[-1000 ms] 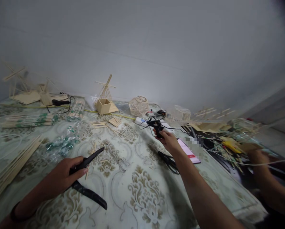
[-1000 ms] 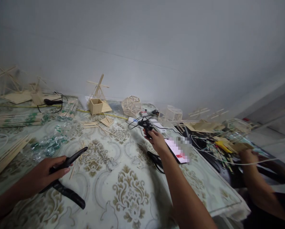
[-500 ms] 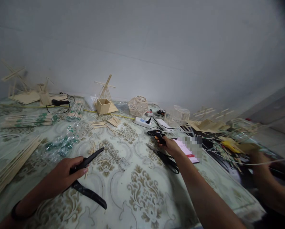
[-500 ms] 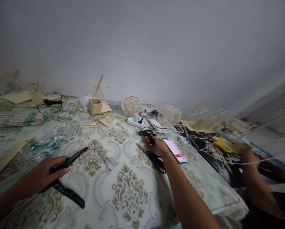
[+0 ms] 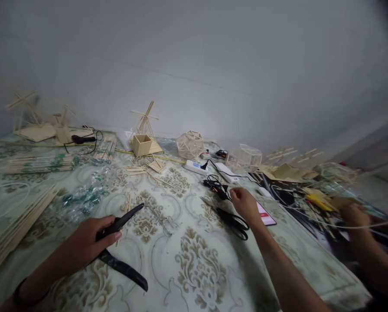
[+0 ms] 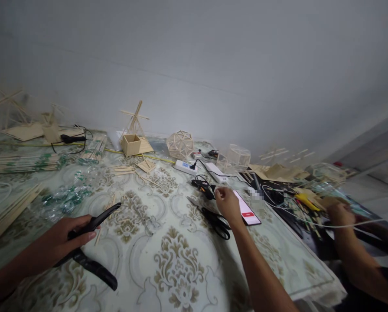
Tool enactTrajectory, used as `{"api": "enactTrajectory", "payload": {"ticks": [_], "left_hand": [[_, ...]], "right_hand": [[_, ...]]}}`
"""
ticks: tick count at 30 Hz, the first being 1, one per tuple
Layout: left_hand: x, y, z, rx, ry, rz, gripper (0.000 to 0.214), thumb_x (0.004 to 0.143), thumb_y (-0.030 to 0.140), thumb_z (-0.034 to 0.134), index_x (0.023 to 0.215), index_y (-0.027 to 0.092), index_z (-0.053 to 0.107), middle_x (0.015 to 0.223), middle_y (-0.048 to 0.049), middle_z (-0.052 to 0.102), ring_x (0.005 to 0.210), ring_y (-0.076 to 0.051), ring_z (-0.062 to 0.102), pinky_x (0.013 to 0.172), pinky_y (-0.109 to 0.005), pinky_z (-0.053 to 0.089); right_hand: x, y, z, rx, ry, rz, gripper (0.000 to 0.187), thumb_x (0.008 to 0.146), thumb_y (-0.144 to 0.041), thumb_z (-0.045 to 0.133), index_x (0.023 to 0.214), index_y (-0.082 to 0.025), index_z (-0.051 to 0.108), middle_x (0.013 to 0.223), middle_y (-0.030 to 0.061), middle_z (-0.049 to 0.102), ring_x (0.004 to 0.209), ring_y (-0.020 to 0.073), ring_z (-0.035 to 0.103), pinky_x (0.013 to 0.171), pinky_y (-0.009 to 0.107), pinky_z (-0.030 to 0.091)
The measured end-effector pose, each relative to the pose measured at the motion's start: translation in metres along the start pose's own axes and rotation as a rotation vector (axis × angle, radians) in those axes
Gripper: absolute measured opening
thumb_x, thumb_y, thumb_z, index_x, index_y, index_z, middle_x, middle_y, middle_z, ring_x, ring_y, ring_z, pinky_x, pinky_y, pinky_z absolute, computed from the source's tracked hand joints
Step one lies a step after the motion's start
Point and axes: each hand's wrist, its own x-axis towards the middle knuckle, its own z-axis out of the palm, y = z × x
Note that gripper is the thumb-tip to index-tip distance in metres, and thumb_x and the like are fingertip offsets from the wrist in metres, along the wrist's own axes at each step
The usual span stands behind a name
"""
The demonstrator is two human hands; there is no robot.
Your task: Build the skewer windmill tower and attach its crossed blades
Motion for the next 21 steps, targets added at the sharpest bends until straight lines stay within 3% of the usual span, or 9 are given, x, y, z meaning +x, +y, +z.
{"api": "enactTrajectory", "payload": {"ticks": [3,7,10,15,18,21], "left_hand": [[-0.001,0.001,0.000,0.007,-0.060,-0.035,0.041,0.093,0.056,0.046,0.071,0.021,0.051,0.065,0.0034,0.055,0.066,-0.016,0.056,0.062,-0.026,0.040],[0.000,0.004,0.000,-0.021,-0.064,-0.061,0.041,0.091,0.058,0.047,0.072,0.022,0.052,0.065,0.0034,0.055,0.065,-0.016,0.055,0.062,-0.027,0.039],[0.001,0.007,0.002,-0.035,-0.064,-0.068,0.041,0.090,0.059,0.048,0.071,0.022,0.052,0.065,0.0032,0.056,0.064,-0.016,0.054,0.061,-0.027,0.039],[0.005,0.004,0.009,-0.049,-0.076,-0.040,0.042,0.091,0.058,0.048,0.069,0.021,0.047,0.064,0.0041,0.053,0.062,-0.014,0.050,0.058,-0.026,0.036],[0.007,0.001,0.016,-0.066,-0.089,-0.041,0.042,0.093,0.056,0.048,0.071,0.021,0.048,0.066,0.0039,0.054,0.064,-0.015,0.051,0.060,-0.026,0.037],[0.007,0.001,0.021,-0.072,-0.126,-0.036,0.040,0.094,0.055,0.048,0.075,0.021,0.051,0.071,0.0032,0.058,0.067,-0.015,0.053,0.064,-0.026,0.039]], "right_hand": [[-0.035,0.010,-0.015,0.007,-0.142,-0.148,0.030,0.084,-0.045,0.060,0.089,-0.019,0.073,0.094,0.0115,0.071,0.087,0.0272,0.068,0.085,0.041,0.054],[-0.078,0.029,-0.022,-0.024,-0.262,-0.378,0.043,0.083,-0.050,0.064,0.115,-0.022,0.071,0.117,0.0126,0.067,0.106,0.0285,0.068,0.098,0.043,0.053],[-0.091,0.035,-0.019,-0.070,-0.225,-0.388,0.043,0.085,-0.045,0.061,0.120,-0.022,0.067,0.116,0.0132,0.064,0.106,0.0285,0.068,0.100,0.044,0.053],[-0.087,0.045,-0.021,-0.089,-0.121,-0.332,0.038,0.083,-0.039,0.057,0.115,-0.020,0.065,0.113,0.0139,0.066,0.103,0.0293,0.066,0.097,0.046,0.053],[-0.084,0.065,-0.026,-0.125,0.003,-0.297,0.037,0.081,-0.041,0.058,0.110,-0.020,0.066,0.110,0.0150,0.064,0.097,0.0295,0.064,0.093,0.046,0.053],[-0.085,0.088,-0.028,-0.153,0.035,-0.271,0.041,0.078,-0.045,0.059,0.108,-0.019,0.067,0.107,0.0152,0.063,0.096,0.0306,0.063,0.090,0.048,0.054]]}}
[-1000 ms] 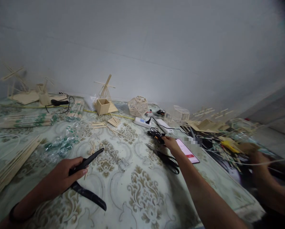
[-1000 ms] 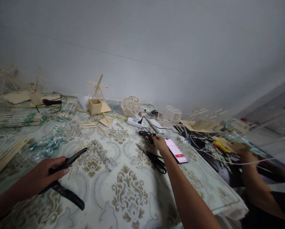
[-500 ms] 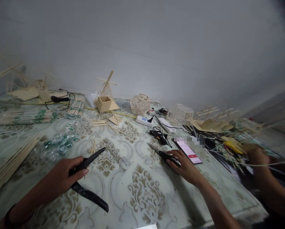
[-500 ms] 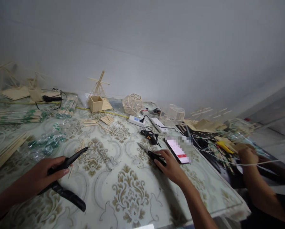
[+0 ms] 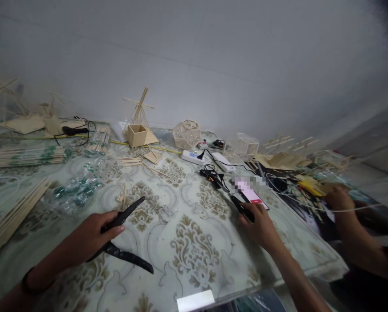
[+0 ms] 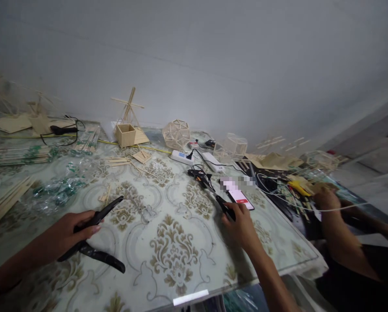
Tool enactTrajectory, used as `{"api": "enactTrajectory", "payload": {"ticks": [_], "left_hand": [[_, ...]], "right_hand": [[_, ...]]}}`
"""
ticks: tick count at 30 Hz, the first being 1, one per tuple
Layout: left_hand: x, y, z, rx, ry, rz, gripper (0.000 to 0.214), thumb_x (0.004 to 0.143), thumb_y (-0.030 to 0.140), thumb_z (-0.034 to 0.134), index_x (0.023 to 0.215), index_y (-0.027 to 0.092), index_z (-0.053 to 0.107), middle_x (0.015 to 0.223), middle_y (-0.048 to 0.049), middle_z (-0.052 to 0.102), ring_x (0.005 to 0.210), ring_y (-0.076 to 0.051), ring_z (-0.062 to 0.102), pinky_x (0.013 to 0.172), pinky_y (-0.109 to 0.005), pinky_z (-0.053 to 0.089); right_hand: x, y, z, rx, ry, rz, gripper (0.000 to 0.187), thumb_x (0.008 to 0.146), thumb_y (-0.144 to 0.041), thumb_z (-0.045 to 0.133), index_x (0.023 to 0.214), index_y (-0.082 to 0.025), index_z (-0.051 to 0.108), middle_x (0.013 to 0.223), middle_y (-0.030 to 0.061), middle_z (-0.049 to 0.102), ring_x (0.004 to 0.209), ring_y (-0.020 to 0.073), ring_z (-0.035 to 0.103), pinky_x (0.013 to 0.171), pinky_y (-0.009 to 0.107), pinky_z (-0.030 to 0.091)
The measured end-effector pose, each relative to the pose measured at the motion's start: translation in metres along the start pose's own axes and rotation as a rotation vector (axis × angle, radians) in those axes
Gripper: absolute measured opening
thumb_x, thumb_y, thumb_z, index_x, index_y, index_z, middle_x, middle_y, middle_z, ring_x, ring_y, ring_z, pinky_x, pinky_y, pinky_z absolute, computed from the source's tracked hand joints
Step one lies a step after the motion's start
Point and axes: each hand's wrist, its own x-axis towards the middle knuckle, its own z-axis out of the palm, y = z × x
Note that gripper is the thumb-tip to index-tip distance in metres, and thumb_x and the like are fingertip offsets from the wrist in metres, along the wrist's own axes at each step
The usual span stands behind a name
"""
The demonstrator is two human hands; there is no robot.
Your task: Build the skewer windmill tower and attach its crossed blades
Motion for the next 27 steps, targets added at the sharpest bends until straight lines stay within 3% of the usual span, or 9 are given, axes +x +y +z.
{"api": "enactTrajectory", "payload": {"ticks": [4,7,11,13,15,17,20,23,27], "left_hand": [[-0.001,0.005,0.005,0.028,-0.047,-0.005,0.039,0.095,0.054,0.047,0.075,0.021,0.050,0.072,0.0029,0.059,0.069,-0.016,0.054,0.063,-0.026,0.039],[-0.002,0.014,0.007,0.073,-0.050,-0.015,0.037,0.094,0.052,0.047,0.075,0.021,0.051,0.074,0.0016,0.061,0.070,-0.017,0.057,0.065,-0.028,0.040],[-0.002,0.039,0.014,0.142,-0.102,0.053,0.034,0.095,0.049,0.050,0.080,0.021,0.061,0.082,-0.0022,0.069,0.080,-0.021,0.064,0.071,-0.030,0.043],[0.001,0.057,0.021,0.170,-0.138,0.100,0.033,0.096,0.048,0.052,0.085,0.021,0.067,0.086,-0.0044,0.074,0.083,-0.023,0.067,0.074,-0.032,0.045],[0.005,0.074,0.028,0.169,-0.166,0.138,0.031,0.096,0.045,0.053,0.091,0.020,0.072,0.092,-0.0069,0.078,0.087,-0.024,0.070,0.077,-0.033,0.048],[0.010,0.088,0.035,0.200,-0.161,0.130,0.031,0.096,0.039,0.051,0.093,0.019,0.074,0.097,-0.0104,0.080,0.090,-0.027,0.073,0.080,-0.036,0.051],[0.013,0.099,0.042,0.267,-0.133,0.099,0.031,0.096,0.036,0.051,0.094,0.017,0.075,0.098,-0.0137,0.080,0.092,-0.031,0.074,0.084,-0.043,0.054],[0.015,0.095,0.043,0.199,-0.073,0.175,0.028,0.095,0.038,0.057,0.105,0.020,0.075,0.108,-0.0116,0.078,0.103,-0.031,0.072,0.092,-0.046,0.055],[0.021,0.061,0.022,0.109,0.304,0.306,0.043,0.096,0.039,0.056,0.136,0.024,0.061,0.141,-0.0115,0.063,0.135,-0.029,0.055,0.115,-0.049,0.044]], "right_hand": [[-0.003,0.013,0.000,-0.015,-0.021,0.017,0.044,0.080,-0.052,0.059,0.107,-0.018,0.067,0.107,0.0160,0.062,0.096,0.0317,0.062,0.091,0.050,0.053],[-0.002,-0.015,-0.013,-0.040,0.009,-0.011,0.045,0.084,-0.055,0.058,0.108,-0.018,0.067,0.108,0.0182,0.062,0.101,0.0350,0.061,0.096,0.057,0.050],[-0.021,-0.124,-0.035,0.117,-0.091,-0.286,0.044,0.098,-0.052,0.052,0.132,-0.023,0.058,0.134,0.0176,0.057,0.126,0.0324,0.055,0.109,0.055,0.044],[-0.040,-0.190,-0.038,0.187,-0.294,-0.539,0.076,0.092,-0.063,0.061,0.154,-0.025,0.039,0.158,0.0170,0.040,0.147,0.0343,0.037,0.120,0.057,0.033],[-0.057,-0.242,-0.035,0.180,-0.514,-0.772,0.112,0.079,-0.077,0.067,0.164,-0.022,0.020,0.168,0.0177,0.027,0.156,0.0392,0.018,0.126,0.064,0.011],[-0.068,-0.272,-0.029,0.150,-0.616,-0.802,0.122,0.076,-0.072,0.073,0.166,-0.016,0.012,0.170,0.0198,0.022,0.158,0.0388,0.010,0.127,0.061,0.002],[-0.072,-0.281,-0.023,0.104,-0.641,-0.711,0.118,0.074,-0.052,0.079,0.165,-0.011,0.018,0.166,0.0231,0.031,0.154,0.0410,0.022,0.128,0.061,0.004],[-0.072,-0.264,-0.022,0.097,-0.610,-0.605,0.097,0.073,-0.033,0.077,0.158,-0.009,0.037,0.153,0.0220,0.050,0.141,0.0393,0.044,0.124,0.058,0.027],[-0.075,-0.204,-0.026,0.131,-0.432,-0.406,0.062,0.079,-0.023,0.066,0.140,-0.015,0.058,0.131,0.0173,0.067,0.119,0.0305,0.064,0.102,0.045,0.055]]}}
